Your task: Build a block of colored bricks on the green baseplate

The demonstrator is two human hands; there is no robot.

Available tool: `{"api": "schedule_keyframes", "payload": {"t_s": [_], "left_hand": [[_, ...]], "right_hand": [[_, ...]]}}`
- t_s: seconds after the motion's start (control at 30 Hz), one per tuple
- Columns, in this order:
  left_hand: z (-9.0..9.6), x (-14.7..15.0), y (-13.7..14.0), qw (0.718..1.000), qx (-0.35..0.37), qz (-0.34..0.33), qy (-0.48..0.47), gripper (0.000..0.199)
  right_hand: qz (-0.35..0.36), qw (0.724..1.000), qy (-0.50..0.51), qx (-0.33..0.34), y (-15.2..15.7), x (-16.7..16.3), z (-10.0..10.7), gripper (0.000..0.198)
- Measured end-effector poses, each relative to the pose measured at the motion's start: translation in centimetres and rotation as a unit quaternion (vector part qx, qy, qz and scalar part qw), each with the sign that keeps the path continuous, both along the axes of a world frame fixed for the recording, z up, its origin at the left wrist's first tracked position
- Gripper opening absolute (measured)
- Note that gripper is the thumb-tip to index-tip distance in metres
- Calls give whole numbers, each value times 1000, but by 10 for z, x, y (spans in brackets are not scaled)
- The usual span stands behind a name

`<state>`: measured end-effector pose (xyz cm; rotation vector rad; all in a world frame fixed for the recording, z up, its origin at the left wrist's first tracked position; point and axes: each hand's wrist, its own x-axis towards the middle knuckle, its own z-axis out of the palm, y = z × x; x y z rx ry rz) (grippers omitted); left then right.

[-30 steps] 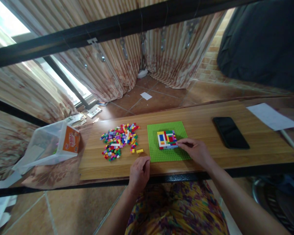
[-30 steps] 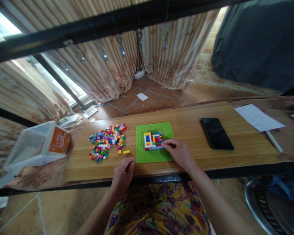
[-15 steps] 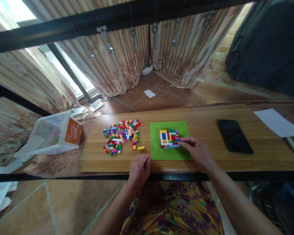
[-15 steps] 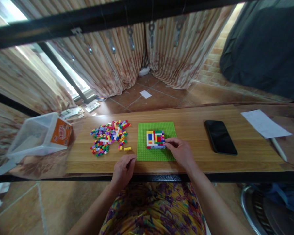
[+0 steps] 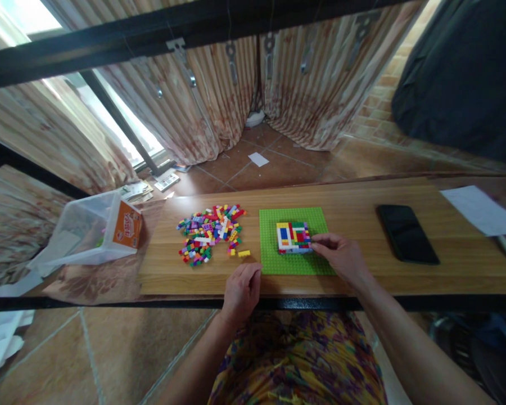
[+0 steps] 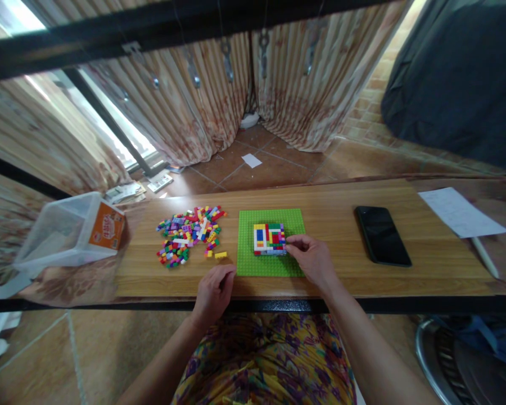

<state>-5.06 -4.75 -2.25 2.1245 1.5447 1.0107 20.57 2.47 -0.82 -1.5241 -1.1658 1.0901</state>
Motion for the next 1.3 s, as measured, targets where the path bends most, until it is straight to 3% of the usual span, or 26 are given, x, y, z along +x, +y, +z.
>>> {"api": "schedule_keyframes", "payload": {"t_s": [0.27,0.43,0.63,0.73,0.87,1.03,1.3], "left_hand": [[-3,0,0,1000,7,3,-14,17],[0,-9,-6,997,0,46,-57,15],[3,-34,-4,987,19,148,-55,14],[3,-38,3,989,12,143,-37,19],[4,-31,15,991,-4,134,21,26],[5,-23,24,985,-30,147,89,18],[3,-21,22,987,-29,121,102,13]], "right_hand": [[14,999,-32,1,1,4,0,39],[-73,996,-34,31,-9,11,-3,38],[-110,969,-206,76,-27,42,-11,37],[-125,947,-284,84,-31,54,-18,40],[-124,939,-306,101,-33,56,-28,39],[-116,931,-325,116,-32,52,-33,41],[-92,918,-352,157,-33,50,-35,37]]}}
